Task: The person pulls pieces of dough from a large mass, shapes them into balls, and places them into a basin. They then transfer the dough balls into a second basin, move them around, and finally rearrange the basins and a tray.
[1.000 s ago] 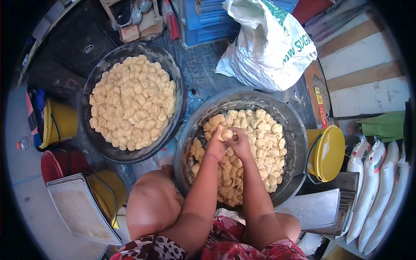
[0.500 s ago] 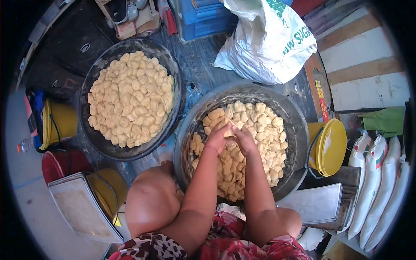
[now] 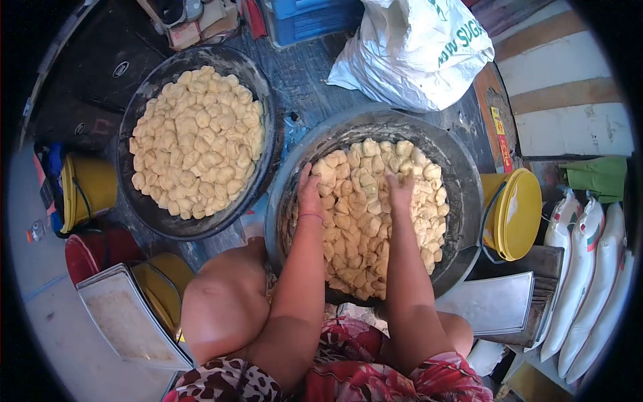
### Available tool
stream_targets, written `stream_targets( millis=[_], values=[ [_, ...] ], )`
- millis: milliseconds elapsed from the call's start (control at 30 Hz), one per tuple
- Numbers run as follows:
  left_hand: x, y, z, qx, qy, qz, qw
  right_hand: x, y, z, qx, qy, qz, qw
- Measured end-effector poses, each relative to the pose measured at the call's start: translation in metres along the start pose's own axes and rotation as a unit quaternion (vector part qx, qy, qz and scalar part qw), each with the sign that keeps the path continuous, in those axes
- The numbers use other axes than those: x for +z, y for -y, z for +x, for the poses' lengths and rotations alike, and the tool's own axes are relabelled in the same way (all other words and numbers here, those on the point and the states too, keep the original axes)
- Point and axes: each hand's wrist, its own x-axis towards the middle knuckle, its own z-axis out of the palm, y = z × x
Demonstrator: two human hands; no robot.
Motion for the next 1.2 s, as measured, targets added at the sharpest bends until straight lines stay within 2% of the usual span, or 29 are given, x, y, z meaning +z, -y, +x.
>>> stream_targets(
  millis=[33, 100, 133, 167, 200, 267, 333, 367, 400, 433, 467, 500, 533, 567, 600, 633, 667, 733, 767, 800, 833, 867, 900, 967, 1033, 1100, 1133, 1167, 1200],
  values=[
    [-0.009, 0.013, 0.005, -0.002, 0.001, 0.002, 1.0, 0.005, -0.001, -0.005, -0.125, 0.03, -0.209, 0.969],
    [-0.03, 0.042, 0.013, 0.059, -0.098, 0.177, 0.977, 0.038, 0.001, -0.055, -0.131, 0.151, -0.518, 0.832],
    [-0.045, 0.061, 0.022, 0.093, -0.119, 0.185, 0.971, 0.041, 0.017, -0.089, -0.174, 0.267, -0.528, 0.787],
    [-0.065, 0.077, 0.03, 0.093, -0.119, 0.185, 0.971, 0.062, -0.046, -0.12, -0.248, 0.277, -0.54, 0.755],
    [-0.087, 0.091, 0.035, 0.095, -0.115, 0.245, 0.958, 0.059, -0.026, -0.164, -0.267, 0.378, -0.559, 0.688],
    [-0.1, 0.098, 0.029, 0.101, -0.113, 0.302, 0.941, 0.04, -0.063, -0.23, -0.316, 0.441, -0.457, 0.704],
    [-0.092, 0.093, 0.015, 0.073, -0.146, 0.541, 0.825, 0.028, -0.073, -0.224, -0.333, 0.49, -0.403, 0.697],
    [-0.08, 0.085, 0.002, 0.07, -0.146, 0.543, 0.824, 0.019, -0.064, -0.201, -0.355, 0.497, -0.446, 0.654],
    [-0.061, 0.069, -0.014, 0.053, -0.166, 0.594, 0.785, 0.011, -0.049, -0.176, -0.375, 0.503, -0.486, 0.609],
    [-0.046, 0.052, -0.025, 0.036, -0.183, 0.643, 0.743, 0.002, -0.009, -0.151, -0.354, 0.501, -0.503, 0.609],
    [-0.048, 0.035, -0.022, -0.047, -0.125, 0.653, 0.746, -0.004, 0.024, -0.123, -0.331, 0.499, -0.52, 0.609],
    [-0.054, 0.038, -0.015, -0.051, -0.123, 0.654, 0.745, 0.0, 0.023, -0.096, -0.273, 0.449, -0.598, 0.605],
    [-0.061, 0.044, -0.004, -0.085, -0.062, 0.657, 0.747, 0.0, -0.009, -0.061, -0.284, 0.306, -0.592, 0.689],
    [-0.065, 0.046, 0.002, -0.117, -0.001, 0.658, 0.744, -0.01, -0.026, -0.016, -0.277, 0.142, -0.653, 0.69],
    [-0.054, 0.037, -0.013, -0.043, 0.028, 0.692, 0.72, -0.028, 0.017, 0.005, -0.193, 0.168, -0.67, 0.697],
    [-0.053, 0.039, -0.01, -0.041, 0.028, 0.694, 0.719, -0.041, 0.062, 0.013, -0.108, 0.193, -0.682, 0.697],
    [-0.055, 0.048, -0.008, -0.023, 0.002, 0.674, 0.738, -0.038, 0.061, 0.016, -0.105, 0.194, -0.683, 0.696],
    [-0.058, 0.066, -0.015, 0.0, -0.05, 0.628, 0.777, -0.037, 0.052, 0.013, -0.031, 0.179, -0.617, 0.766],
    [-0.058, 0.068, -0.015, -0.005, -0.049, 0.625, 0.779, -0.026, 0.022, -0.012, -0.029, 0.158, -0.571, 0.805],
    [-0.055, 0.062, -0.01, -0.077, -0.04, 0.622, 0.778, -0.018, 0.036, -0.052, -0.053, 0.217, -0.672, 0.706],
    [-0.052, 0.057, -0.007, -0.147, -0.029, 0.618, 0.772, -0.01, 0.016, -0.083, -0.112, 0.215, -0.659, 0.712],
    [-0.053, 0.066, -0.006, -0.137, -0.051, 0.621, 0.77, -0.003, 0.015, -0.109, -0.146, 0.241, -0.653, 0.703],
    [-0.061, 0.08, -0.006, -0.137, -0.05, 0.619, 0.772, -0.003, 0.014, -0.136, -0.17, 0.357, -0.596, 0.698],
    [-0.079, 0.102, -0.005, -0.002, -0.044, 0.632, 0.774, -0.012, -0.035, -0.193, -0.365, 0.436, -0.577, 0.586],
    [-0.047, 0.074, -0.03, -0.051, -0.075, 0.644, 0.76, -0.031, -0.017, -0.186, -0.36, 0.463, -0.534, 0.61],
    [-0.034, 0.066, -0.046, -0.011, -0.077, 0.726, 0.683, -0.043, -0.023, -0.162, -0.297, 0.508, -0.489, 0.644],
    [-0.028, 0.057, -0.057, 0.051, -0.082, 0.711, 0.696, -0.038, -0.031, -0.137, -0.236, 0.519, -0.488, 0.661],
    [-0.037, 0.067, -0.056, 0.047, -0.079, 0.715, 0.693, -0.046, -0.024, -0.117, -0.227, 0.482, -0.578, 0.619],
    [-0.046, 0.083, -0.049, 0.021, 0.032, 0.689, 0.724, -0.055, -0.005, -0.1, -0.341, 0.353, -0.547, 0.678]
  ],
)
